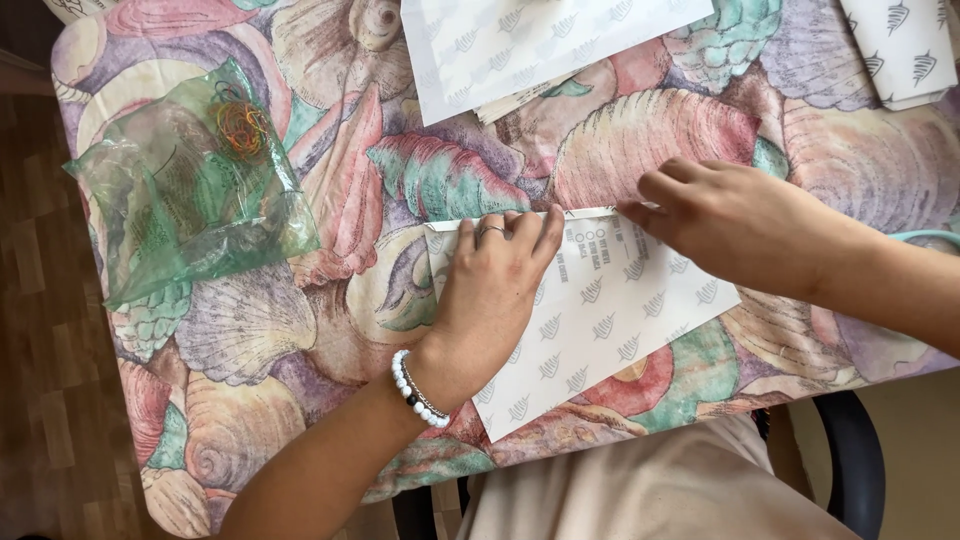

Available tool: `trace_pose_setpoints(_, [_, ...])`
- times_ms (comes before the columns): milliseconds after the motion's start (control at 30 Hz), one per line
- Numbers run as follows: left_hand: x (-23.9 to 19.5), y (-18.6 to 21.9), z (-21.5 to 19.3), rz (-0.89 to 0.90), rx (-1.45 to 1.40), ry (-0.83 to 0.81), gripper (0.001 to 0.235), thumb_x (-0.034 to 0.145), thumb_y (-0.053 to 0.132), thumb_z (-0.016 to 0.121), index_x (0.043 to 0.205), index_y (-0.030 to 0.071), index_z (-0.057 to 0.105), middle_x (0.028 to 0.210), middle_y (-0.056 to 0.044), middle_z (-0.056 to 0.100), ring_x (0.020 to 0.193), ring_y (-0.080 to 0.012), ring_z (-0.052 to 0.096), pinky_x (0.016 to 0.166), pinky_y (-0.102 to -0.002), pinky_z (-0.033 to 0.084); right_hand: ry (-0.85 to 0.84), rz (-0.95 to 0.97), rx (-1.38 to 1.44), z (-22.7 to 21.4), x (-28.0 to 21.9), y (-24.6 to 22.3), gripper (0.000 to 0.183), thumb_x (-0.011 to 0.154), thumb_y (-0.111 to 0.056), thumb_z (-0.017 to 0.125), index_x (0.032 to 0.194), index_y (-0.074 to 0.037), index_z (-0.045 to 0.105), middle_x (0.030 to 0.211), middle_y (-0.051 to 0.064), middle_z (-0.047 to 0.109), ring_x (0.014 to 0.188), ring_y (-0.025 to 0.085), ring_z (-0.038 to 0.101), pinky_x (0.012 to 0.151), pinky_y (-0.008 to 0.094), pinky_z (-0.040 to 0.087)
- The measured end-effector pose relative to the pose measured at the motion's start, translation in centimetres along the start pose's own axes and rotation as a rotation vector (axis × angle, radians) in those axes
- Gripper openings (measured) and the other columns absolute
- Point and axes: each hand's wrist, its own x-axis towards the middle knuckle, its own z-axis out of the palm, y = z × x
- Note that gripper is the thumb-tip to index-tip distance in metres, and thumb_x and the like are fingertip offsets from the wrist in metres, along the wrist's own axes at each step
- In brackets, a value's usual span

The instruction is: Manually folding printed paper sheets into bags and stacking them on a table.

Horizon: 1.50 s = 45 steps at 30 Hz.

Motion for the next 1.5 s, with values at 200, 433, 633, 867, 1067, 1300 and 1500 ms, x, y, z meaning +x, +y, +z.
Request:
trace_pose_setpoints(200, [0.8,-0.6,-1.3,0.092,0.074,-0.023,0.057,0.090,0.019,0.062,0.146,0.020,0.050,0.099,0.000,0.053,0.076,-0.0132,0.057,0.057,-0.024,0.050,0.138,0.059,0.114,0.6,-1.1,0.1,0.041,0.088,0.000,0.066,0.129,-0.004,0.065,0.107,0.005,0.063,0.083,0.020,0.064,0.063,0.033,0.061])
trace_pose_setpoints(433, [0.6,-0.5,-1.2,0.094,0.061,0.010,0.059,0.090,0.015,0.060,0.148,0.021,0.048,0.098,0.000,0.052,0.081,-0.0147,0.054,0.060,-0.026,0.049,0.160,0.012,0.006,0.6,-0.9,-0.5,0.038,0.088,0.000,0.068,0.126,0.000,0.064,0.098,0.005,0.066,0.079,0.020,0.063,0.064,0.032,0.060])
trace_pose_setpoints(633, [0.6,-0.1,-1.1,0.103,0.083,-0.031,0.061,0.095,0.020,0.053,0.155,0.021,0.042,0.104,-0.002,0.053,0.087,-0.0214,0.056,0.100,-0.049,0.048,0.092,0.007,-0.057,0.6,-1.2,-0.7,0.044,0.088,-0.002,0.069,0.131,0.003,0.060,0.101,0.007,0.067,0.083,0.019,0.065,0.073,0.030,0.062])
trace_pose_setpoints(867, [-0.2,-0.3,-0.6,0.079,0.052,-0.065,0.077,0.089,0.015,0.058,0.161,0.026,0.032,0.110,-0.005,0.050,0.097,-0.0244,0.052,0.101,-0.045,0.047,0.023,-0.014,-0.188,0.7,-1.0,-1.1,0.060,0.085,-0.002,0.069,0.143,0.000,0.055,0.102,0.005,0.066,0.083,0.017,0.062,0.068,0.029,0.060])
trace_pose_setpoints(1067, [-0.2,-0.1,0.0,0.045,0.066,-0.044,0.079,0.090,0.016,0.058,0.162,0.030,0.028,0.104,-0.002,0.049,0.090,-0.0221,0.052,0.099,-0.042,0.051,0.019,0.017,-0.114,0.9,-0.8,-1.0,0.056,0.086,-0.007,0.068,0.141,-0.002,0.057,0.103,0.003,0.062,0.082,0.018,0.060,0.069,0.030,0.059])
trace_pose_setpoints(1300, [-0.2,-0.2,0.5,0.000,-0.011,-0.013,0.069,0.092,0.018,0.058,0.156,0.035,0.039,0.140,-0.008,0.051,0.100,-0.0280,0.052,0.067,-0.030,0.054,-0.035,0.024,-0.110,-0.3,-0.3,-1.1,0.064,0.087,0.000,0.064,0.149,-0.005,0.049,0.101,0.001,0.065,0.081,0.018,0.059,0.061,0.029,0.059])
trace_pose_setpoints(1500, [-0.2,0.1,0.5,-0.007,-0.008,-0.014,0.075,0.087,0.015,0.059,0.157,0.037,0.038,0.125,-0.002,0.051,0.098,-0.0280,0.051,0.075,-0.035,0.051,-0.151,0.045,-0.091,-0.8,0.2,-1.1,0.077,0.085,-0.001,0.066,0.157,-0.011,0.040,0.107,0.000,0.065,0.088,0.019,0.064,0.067,0.029,0.064])
